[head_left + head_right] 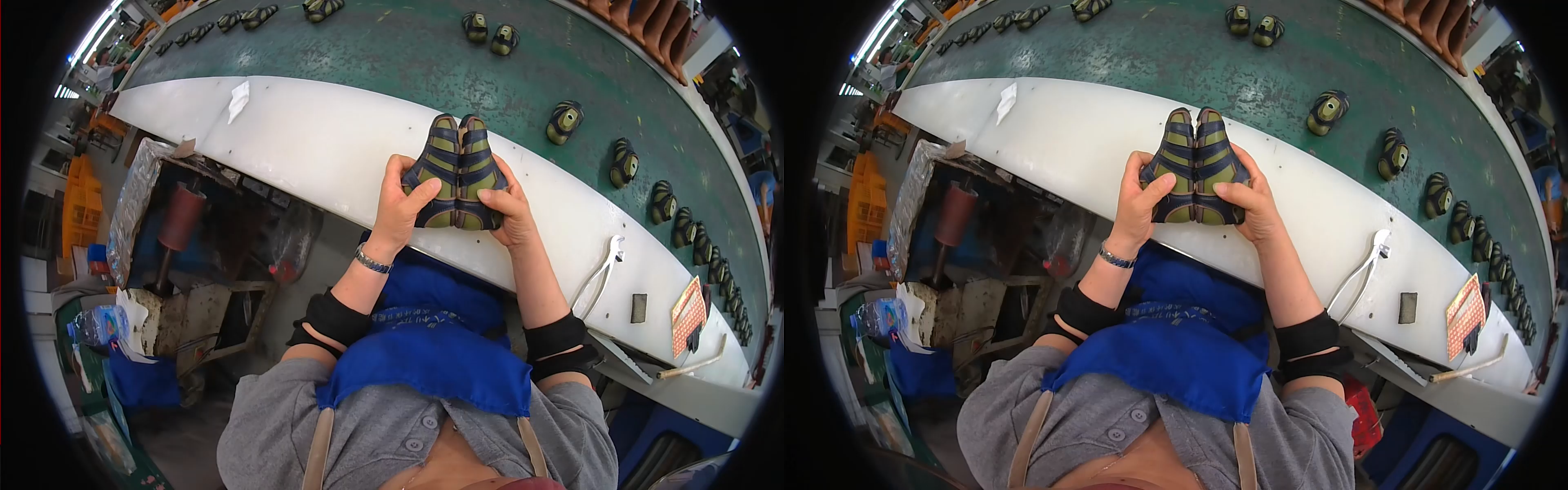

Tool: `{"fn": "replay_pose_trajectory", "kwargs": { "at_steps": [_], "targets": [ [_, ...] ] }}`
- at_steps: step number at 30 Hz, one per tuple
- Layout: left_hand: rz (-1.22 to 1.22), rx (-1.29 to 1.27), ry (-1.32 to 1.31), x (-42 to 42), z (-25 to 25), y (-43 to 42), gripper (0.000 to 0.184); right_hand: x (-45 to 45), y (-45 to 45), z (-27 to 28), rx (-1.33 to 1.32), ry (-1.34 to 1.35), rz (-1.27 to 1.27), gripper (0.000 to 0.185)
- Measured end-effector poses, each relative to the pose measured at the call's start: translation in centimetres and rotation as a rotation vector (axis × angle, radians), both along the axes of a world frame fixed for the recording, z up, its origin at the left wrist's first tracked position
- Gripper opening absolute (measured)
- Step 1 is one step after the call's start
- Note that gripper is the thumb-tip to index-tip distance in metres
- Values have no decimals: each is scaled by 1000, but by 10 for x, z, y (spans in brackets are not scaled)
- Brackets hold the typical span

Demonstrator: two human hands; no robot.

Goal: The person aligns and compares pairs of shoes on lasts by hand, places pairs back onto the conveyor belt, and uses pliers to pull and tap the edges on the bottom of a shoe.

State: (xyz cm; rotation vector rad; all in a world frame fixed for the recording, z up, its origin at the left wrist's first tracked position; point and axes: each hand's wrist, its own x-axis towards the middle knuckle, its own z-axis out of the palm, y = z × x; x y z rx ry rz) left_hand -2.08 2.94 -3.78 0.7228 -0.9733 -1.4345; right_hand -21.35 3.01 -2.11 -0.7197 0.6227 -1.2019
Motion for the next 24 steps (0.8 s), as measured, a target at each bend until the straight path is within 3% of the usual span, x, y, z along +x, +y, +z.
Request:
{"fn": "replay_pose_trajectory", "kwargs": {
  "at_steps": [5,8,12,15,18,24],
  "targets": [
    [9,-13,-2,-4,3,-1,38,-5,-2,-1,-8,-29,-1,78],
    [66,-98,-137,-5,0,-1,39,-7,0,4,-10,-9,-8,79],
    [311,-444,-280,-20,5,-3,54,-5,1,9,-266,242,-167,83],
    [523,-643,-562,-21,7,-7,58,1,2,12,-472,441,-353,89],
    [546,-579,-589,-28,-10,-8,68,-3,1,2,-499,752,-454,92],
    [579,-609,-720,-35,-17,-3,89,-1,1,-5,-554,819,-524,89]
  ]
}}
